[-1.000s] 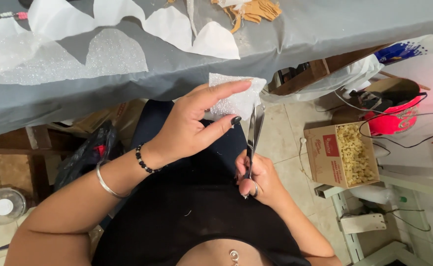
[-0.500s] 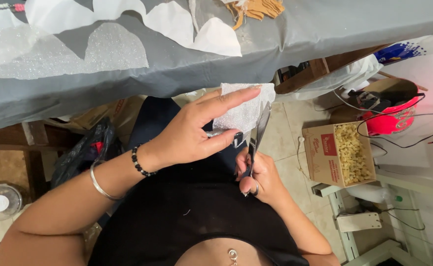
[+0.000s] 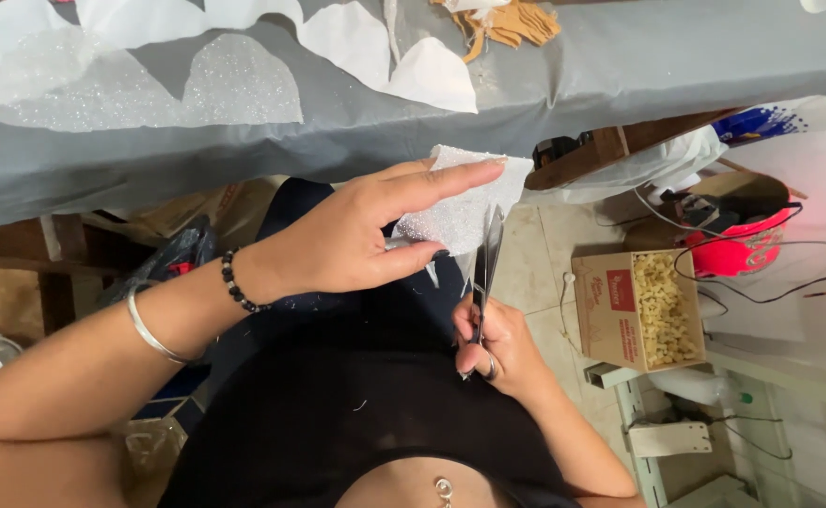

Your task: Using scissors to cut decorative shapes from glittery fabric and organizing them on a work table.

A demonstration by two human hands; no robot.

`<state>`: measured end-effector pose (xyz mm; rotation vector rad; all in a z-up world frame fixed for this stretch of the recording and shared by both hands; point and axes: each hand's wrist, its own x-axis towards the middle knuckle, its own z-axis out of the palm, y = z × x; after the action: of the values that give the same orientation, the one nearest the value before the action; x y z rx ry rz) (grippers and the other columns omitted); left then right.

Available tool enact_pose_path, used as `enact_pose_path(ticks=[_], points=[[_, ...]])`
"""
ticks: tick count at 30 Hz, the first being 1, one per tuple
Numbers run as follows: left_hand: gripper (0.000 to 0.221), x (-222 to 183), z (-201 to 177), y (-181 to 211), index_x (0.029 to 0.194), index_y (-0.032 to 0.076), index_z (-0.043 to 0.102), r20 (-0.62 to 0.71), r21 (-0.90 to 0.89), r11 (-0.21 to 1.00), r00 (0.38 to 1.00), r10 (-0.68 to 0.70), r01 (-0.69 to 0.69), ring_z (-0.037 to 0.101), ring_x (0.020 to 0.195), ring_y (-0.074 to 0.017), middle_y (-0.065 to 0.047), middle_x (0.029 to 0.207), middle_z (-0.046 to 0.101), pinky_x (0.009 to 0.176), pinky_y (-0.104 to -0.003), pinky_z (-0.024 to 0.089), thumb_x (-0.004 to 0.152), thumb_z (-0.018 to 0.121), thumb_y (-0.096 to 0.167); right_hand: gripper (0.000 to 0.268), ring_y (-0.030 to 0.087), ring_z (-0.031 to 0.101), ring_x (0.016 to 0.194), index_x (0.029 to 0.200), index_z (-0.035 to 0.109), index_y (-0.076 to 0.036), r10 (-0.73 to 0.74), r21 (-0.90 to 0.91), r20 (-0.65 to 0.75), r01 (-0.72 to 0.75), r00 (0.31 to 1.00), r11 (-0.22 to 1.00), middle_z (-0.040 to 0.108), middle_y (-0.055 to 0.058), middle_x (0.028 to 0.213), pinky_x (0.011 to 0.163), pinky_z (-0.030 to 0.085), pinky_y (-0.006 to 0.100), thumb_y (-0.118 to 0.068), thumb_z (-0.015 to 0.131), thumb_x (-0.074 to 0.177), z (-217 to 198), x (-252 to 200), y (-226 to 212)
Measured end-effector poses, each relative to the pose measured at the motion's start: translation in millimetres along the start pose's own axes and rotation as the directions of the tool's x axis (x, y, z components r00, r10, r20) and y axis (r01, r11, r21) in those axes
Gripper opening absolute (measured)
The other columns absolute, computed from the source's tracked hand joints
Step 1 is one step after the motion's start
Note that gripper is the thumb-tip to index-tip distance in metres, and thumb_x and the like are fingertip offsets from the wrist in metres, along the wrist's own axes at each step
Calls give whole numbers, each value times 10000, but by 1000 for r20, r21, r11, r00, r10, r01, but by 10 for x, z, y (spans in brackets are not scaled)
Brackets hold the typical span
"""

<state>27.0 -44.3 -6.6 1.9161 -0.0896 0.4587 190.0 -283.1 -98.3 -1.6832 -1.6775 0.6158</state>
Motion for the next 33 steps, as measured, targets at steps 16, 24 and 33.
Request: enact_pose_path(ticks=[16,24,33], points=[[824,-62,-183,-33,1605,219,271,133,-60,997,990,52,-44,225,1625,-345,-54,1699,339,1297,-469,243,901,588,-67,733,110,610,586,809,457,-148,-29,145,83,17,996,989,548,-30,716,576,479,250,-852,275,901,-10,40,-52],[883,-113,-146,-72,1589,322,245,182,57,996,982,53,-64,431,571,-170,-59,1603,527,628,-319,424,844,615,26,770,119,611,596,799,431,-145,-6,133,74,-4,997,991,528,-23,692,593,493,261,-893,267,881,1,125,-173],[852,-161,-235,-98,1590,310,229,269,34,999,963,3,-13,199,1621,-340,-82,1693,379,746,-346,470,871,576,13,742,117,628,592,801,430,-145,-19,113,149,2,989,994,540,-34,690,585,490,258,-865,275,893,-27,116,-109]])
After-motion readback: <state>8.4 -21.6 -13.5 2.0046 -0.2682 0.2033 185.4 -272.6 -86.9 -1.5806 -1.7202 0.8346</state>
